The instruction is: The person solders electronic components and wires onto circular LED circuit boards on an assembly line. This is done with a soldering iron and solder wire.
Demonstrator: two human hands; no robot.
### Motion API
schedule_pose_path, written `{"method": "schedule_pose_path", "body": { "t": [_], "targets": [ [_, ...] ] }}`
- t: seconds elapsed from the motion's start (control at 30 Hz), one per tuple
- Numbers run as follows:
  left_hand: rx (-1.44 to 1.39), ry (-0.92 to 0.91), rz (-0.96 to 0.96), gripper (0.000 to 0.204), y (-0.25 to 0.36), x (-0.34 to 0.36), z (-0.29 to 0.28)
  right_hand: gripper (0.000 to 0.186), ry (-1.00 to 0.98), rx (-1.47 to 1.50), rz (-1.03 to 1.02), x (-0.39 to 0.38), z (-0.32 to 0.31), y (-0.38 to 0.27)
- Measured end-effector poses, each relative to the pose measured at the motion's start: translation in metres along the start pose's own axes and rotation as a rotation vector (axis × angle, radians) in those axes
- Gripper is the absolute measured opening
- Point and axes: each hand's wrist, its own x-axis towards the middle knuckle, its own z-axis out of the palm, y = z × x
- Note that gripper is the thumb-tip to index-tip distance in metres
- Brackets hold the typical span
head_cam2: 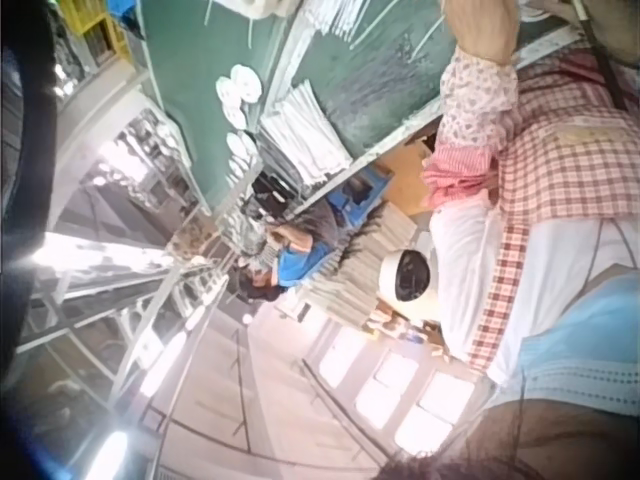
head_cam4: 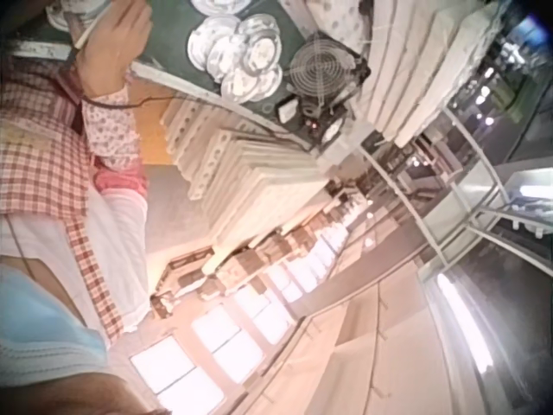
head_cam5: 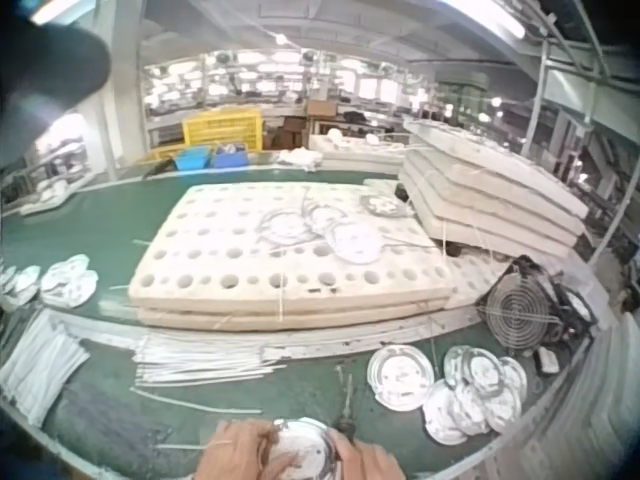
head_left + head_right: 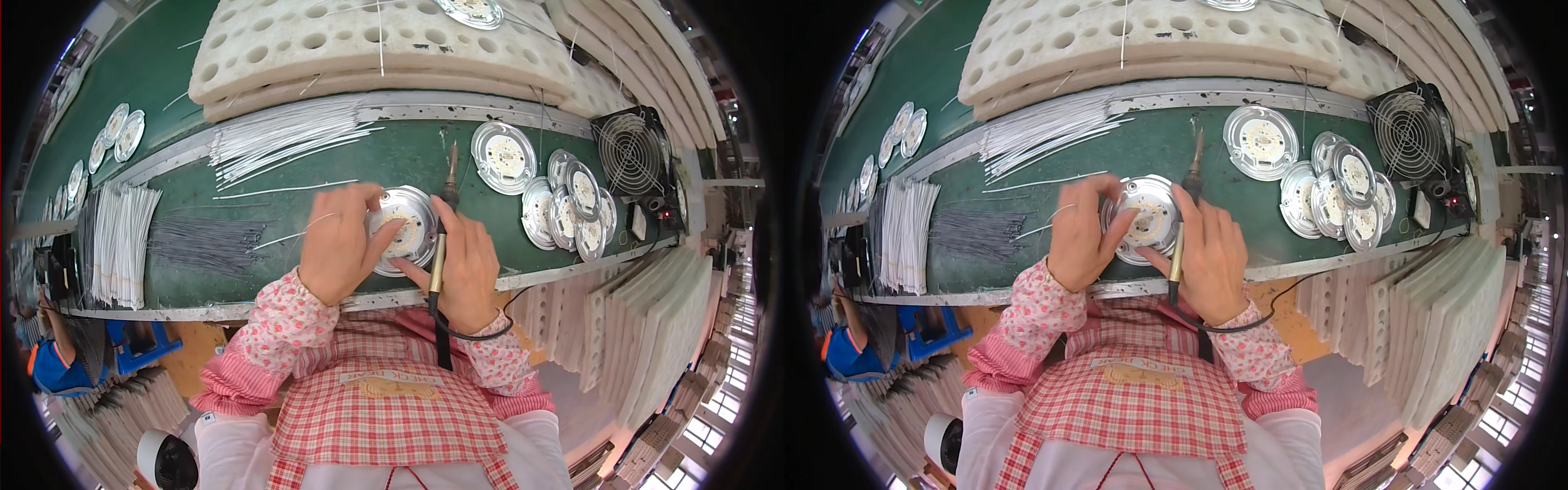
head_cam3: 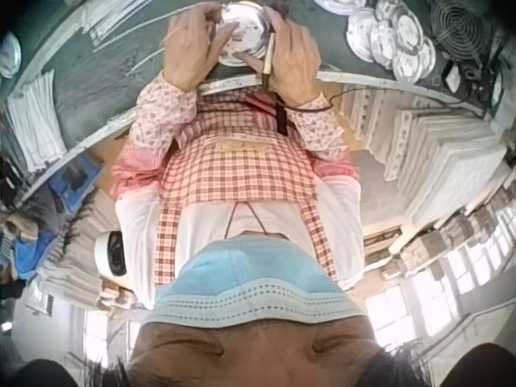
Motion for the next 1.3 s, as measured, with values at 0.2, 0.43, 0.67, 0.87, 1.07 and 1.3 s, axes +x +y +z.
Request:
{"method": "schedule_pose_path", "body": {
  "t": [0.2,0.43,0.67,0.87,1.07,1.3],
  "targets": [
    [-0.477,-0.379,-0.206,0.013,-0.024,-0.009,-0.01,0.049,0.078,0.214,-0.113,-0.01,-0.025,0.023],
    [-0.349,-0.436,-0.012,0.009,-0.02,0.0,-0.011,0.018,-0.165,0.528,-0.024,-0.002,-0.043,0.022],
    [-0.203,-0.387,0.081,0.01,-0.015,0.002,-0.002,0.018,-0.15,0.517,-0.091,0.0,-0.041,0.021],
    [-0.088,-0.364,0.069,0.01,-0.007,-0.002,0.004,0.016,-0.118,0.546,-0.098,-0.003,-0.035,0.019],
    [-0.008,-0.358,0.068,0.011,-0.001,-0.003,0.008,0.018,-0.227,0.701,0.35,-0.017,-0.038,0.01],
    [-0.03,-0.425,0.074,0.018,-0.008,-0.004,-0.003,0.022,-0.218,0.765,0.403,-0.027,-0.034,0.009]
  ]
}}
